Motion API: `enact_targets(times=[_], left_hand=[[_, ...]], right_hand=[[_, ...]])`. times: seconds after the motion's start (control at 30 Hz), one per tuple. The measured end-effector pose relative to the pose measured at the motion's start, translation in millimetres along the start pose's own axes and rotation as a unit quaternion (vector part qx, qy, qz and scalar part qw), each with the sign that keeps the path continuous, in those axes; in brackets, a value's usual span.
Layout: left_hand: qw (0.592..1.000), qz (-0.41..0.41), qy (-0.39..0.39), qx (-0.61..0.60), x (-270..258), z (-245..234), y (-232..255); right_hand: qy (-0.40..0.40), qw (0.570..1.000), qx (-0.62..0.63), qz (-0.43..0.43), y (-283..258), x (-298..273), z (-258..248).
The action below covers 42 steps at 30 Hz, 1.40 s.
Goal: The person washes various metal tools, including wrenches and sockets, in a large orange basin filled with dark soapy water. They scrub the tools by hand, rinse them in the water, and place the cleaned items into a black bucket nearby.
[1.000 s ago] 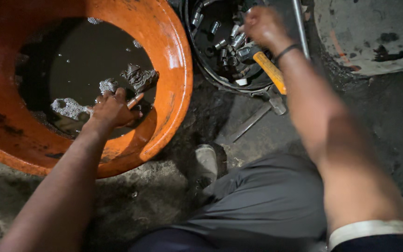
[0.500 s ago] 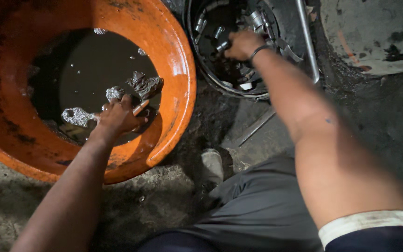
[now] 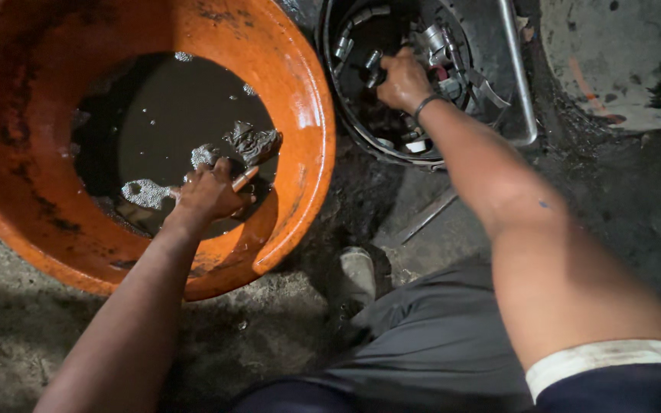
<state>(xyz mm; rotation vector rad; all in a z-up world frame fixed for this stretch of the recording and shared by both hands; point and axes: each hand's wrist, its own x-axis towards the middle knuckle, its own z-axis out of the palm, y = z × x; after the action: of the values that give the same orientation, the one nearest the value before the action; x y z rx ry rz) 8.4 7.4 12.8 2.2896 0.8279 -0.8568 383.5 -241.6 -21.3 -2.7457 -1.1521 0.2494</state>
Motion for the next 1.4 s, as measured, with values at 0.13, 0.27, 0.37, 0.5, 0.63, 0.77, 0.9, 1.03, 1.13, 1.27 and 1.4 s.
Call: enact_targets(times=[0.13, 0.27, 0.37, 0.5, 0.63, 0.77, 0.9, 1.03, 1.13, 1.27, 1.4], left_hand=[[1.000, 0.009, 0.010, -0.012, 1, 2, -2], [1.000, 0.008, 0.007, -0.016, 3, 6, -3], [1.000, -0.001, 0.004, -0.016, 1, 4, -2], [1.000, 0.001, 0.000, -0.004, -1, 1, -1], [1.000, 0.007, -0.007, -0.009, -1, 1, 0], [1.000, 0.018, 0.013, -0.005, 0, 4, -1], [1.000, -0.002, 0.001, 0.007, -1, 4, 0], [0.998, 0.035, 0.039, -0.019, 5, 15, -9], [0.999, 0.023, 0.033, -0.017, 6, 17, -10], [1.000, 0.016, 0.022, -0.001, -1, 8, -5], [1.000, 0.008, 0.012, -0.007, -9, 0, -1]], right_hand=[[-0.090, 0.993, 0.076, 0.022, 15, 11, 4], [-0.124, 0.989, 0.072, -0.019, 20, 21, 24], [-0.148, 0.987, 0.056, -0.040, 18, 26, 21], [-0.214, 0.975, 0.056, 0.012, 3, 24, 7], [-0.231, 0.973, -0.028, -0.010, -15, 13, 6], [-0.242, 0.962, -0.114, -0.053, -17, 5, 17], [-0.165, 0.977, -0.110, -0.081, -13, -6, 27], [-0.145, 0.973, -0.135, -0.123, -18, -12, 17], [-0.125, 0.972, -0.141, -0.138, -20, -21, 7], [-0.124, 0.974, -0.147, -0.118, -17, -28, 8], [-0.118, 0.978, -0.119, -0.121, 10, -16, 31]])
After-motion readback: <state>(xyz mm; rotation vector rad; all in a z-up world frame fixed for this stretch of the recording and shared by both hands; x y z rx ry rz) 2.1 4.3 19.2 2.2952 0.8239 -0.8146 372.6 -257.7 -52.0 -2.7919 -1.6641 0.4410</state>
